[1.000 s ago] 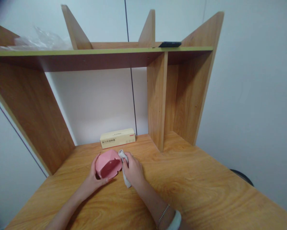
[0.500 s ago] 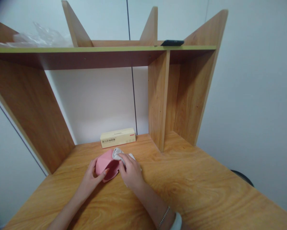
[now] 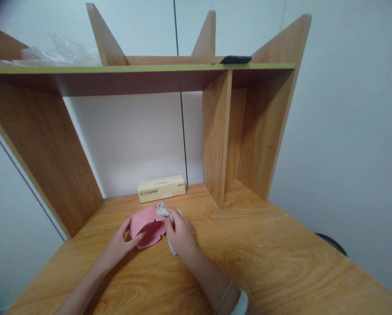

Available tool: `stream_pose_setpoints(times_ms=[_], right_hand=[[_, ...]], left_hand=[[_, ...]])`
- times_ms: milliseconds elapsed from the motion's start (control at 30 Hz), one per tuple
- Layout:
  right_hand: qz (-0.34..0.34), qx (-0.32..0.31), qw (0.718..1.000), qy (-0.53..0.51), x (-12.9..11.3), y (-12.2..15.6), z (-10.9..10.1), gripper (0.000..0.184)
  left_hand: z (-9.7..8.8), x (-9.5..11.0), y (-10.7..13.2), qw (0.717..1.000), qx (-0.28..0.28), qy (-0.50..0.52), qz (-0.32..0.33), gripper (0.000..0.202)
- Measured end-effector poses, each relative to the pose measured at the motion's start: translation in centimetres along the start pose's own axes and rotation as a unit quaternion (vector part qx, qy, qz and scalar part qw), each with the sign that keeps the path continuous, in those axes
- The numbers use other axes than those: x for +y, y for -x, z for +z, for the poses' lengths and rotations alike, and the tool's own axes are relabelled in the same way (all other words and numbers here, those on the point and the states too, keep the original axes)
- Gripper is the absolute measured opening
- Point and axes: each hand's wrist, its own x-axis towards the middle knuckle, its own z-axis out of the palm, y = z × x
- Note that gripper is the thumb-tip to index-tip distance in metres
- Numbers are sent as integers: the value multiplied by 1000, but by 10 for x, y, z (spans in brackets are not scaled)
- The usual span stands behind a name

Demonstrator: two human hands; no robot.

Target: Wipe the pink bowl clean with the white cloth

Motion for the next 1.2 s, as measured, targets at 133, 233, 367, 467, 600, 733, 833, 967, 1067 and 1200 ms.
stream_pose_setpoints(times_ms=[133,233,367,467,600,733,833,967,1067,1200], right_hand=[[48,-3,999,-7,8,0,3,25],[53,-2,999,-7,7,0,1,25],[16,-11,1000,-1,-3,1,-3,28],[22,-30,999,37,-5,1,-4,29],[59,-37,994,90,4,0,-5,26],[30,-21,998,41,6,-1,-3,27],[8,-8,1000,11,3,0,-2,29],[18,-11,1000,17,4,-1,-3,29],[40,-21,998,41,7,-2,-4,27],[44,-19,998,41,5,-1,-5,26]], left_hand=[[-2,-5,-2,999,-17,30,-12,67],[0,-10,-4,998,-17,50,-20,69],[6,-9,-3,991,-24,127,-31,69],[10,-5,-1,983,-23,179,-44,73],[13,-2,1,975,-26,218,-46,73],[14,-4,1,967,-46,249,-35,72],[12,-7,0,971,-64,230,-22,70],[8,-14,0,983,-81,167,-18,72],[5,-16,0,988,-79,129,-34,72],[0,-8,1,992,-75,87,-53,70]])
